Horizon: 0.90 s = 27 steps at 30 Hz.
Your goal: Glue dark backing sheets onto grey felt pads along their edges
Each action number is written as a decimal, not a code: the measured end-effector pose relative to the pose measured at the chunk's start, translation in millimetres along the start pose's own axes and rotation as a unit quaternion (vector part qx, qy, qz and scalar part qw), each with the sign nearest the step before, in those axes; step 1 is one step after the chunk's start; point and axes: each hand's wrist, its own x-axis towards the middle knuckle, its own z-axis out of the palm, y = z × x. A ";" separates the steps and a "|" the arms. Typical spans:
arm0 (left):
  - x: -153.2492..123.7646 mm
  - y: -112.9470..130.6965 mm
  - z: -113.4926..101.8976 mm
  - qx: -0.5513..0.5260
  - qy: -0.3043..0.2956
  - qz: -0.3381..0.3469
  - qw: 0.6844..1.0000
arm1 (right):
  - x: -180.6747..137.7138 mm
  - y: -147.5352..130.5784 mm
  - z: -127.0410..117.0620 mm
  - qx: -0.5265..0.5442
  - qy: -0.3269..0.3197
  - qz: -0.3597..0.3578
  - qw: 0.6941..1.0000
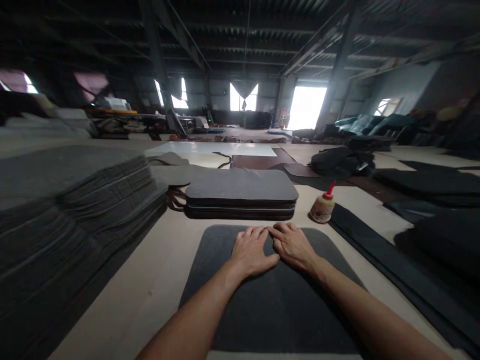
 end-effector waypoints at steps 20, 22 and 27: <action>-0.2 -2.6 2.7 0.035 -0.009 0.015 0.999 | -11.5 -1.4 0.1 0.083 -0.075 0.019 0.994; 0.0 -3.8 3.3 0.042 -0.010 0.019 0.999 | -22.7 8.6 -2.7 0.078 -0.069 0.061 0.993; 0.7 -9.3 4.4 0.051 -0.003 0.033 0.998 | -64.9 38.3 -7.9 0.034 -0.075 0.155 0.985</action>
